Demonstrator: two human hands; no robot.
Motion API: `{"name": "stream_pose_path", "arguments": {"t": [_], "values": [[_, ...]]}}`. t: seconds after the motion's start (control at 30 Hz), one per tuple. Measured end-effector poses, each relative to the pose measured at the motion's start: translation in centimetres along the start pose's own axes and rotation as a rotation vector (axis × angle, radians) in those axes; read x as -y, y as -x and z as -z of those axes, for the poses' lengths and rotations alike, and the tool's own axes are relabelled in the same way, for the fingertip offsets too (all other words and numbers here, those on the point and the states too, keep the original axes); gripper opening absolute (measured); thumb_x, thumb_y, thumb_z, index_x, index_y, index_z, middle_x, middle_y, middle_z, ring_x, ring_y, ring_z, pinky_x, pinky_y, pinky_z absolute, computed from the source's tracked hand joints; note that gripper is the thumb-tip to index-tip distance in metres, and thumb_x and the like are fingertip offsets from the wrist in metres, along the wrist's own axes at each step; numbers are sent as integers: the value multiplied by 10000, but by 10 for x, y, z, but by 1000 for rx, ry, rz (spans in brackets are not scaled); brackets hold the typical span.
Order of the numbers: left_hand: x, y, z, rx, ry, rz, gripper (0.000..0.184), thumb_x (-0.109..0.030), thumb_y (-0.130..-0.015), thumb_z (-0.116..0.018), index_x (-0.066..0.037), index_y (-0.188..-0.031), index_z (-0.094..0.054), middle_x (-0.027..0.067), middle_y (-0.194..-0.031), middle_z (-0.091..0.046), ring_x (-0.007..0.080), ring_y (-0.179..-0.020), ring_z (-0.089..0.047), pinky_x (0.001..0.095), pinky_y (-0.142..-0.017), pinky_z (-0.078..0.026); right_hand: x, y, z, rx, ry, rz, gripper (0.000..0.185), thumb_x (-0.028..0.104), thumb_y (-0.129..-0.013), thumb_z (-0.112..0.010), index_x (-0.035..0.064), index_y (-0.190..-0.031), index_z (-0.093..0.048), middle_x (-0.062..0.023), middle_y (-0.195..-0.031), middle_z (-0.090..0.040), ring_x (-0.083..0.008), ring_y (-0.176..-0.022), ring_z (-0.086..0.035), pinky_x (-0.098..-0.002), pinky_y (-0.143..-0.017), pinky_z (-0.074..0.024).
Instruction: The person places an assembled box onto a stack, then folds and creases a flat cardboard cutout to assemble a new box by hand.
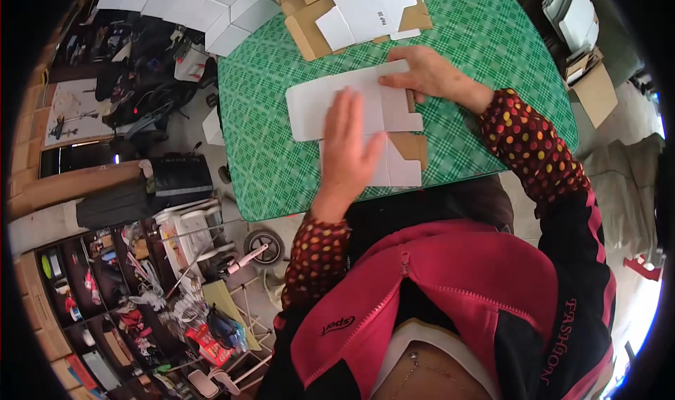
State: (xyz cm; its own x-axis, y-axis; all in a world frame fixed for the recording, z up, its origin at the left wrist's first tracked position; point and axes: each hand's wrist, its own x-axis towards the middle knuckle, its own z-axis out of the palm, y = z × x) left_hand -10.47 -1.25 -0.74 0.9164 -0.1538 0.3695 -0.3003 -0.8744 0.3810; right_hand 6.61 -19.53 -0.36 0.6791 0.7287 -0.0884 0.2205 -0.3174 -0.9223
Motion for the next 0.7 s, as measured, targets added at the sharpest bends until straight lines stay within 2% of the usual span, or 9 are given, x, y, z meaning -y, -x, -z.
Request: {"name": "stream_pose_path", "arguments": {"t": [0.03,0.17,0.33,0.53,0.7], "values": [[2,-2,-19,13,-37,-34,695,-252,-934,-619,70,-1485,-344,273,-1574,-296,426,-1452,-301,501,-1187,-257,-6,0,-1,9,0,0,426,364,-894,-710,-11,-1070,-611,-95,-665,-637,-206,-504,-602,-296,-464,-472],[-3,-11,-43,69,-189,-42,765,-360,-936,-603,110,-1471,-323,324,-1560,-272,467,-1450,-270,547,-1194,-204,-37,-1,-9,-528,694,399,298,343,-909,-677,56,-923,-603,-67,-620,-617,-236,-473,-574,-322,-444,-446],[-8,-13,-41,129,-245,17,758,-425,-970,-533,103,-1474,-329,310,-1574,-261,451,-1464,-251,548,-1199,-166,-33,0,-11,-513,798,323,244,296,-924,-650,80,-851,-564,-77,-625,-631,-280,-492,-595,-347,-456,-451],[-3,-14,-42,131,-238,26,763,-465,-983,-495,83,-1485,-327,290,-1582,-268,429,-1471,-252,529,-1200,-167,-37,-3,-13,-483,854,309,267,340,-942,-596,93,-860,-534,-68,-611,-640,-273,-494,-615,-356,-455,-471],[26,-18,-39,148,-232,149,778,-472,-968,-496,65,-1501,-315,268,-1586,-278,397,-1481,-246,523,-1211,-159,-42,-5,-12,-506,885,351,256,326,-947,-596,98,-860,-518,-62,-590,-622,-259,-481,-608,-354,-450,-467]]}}
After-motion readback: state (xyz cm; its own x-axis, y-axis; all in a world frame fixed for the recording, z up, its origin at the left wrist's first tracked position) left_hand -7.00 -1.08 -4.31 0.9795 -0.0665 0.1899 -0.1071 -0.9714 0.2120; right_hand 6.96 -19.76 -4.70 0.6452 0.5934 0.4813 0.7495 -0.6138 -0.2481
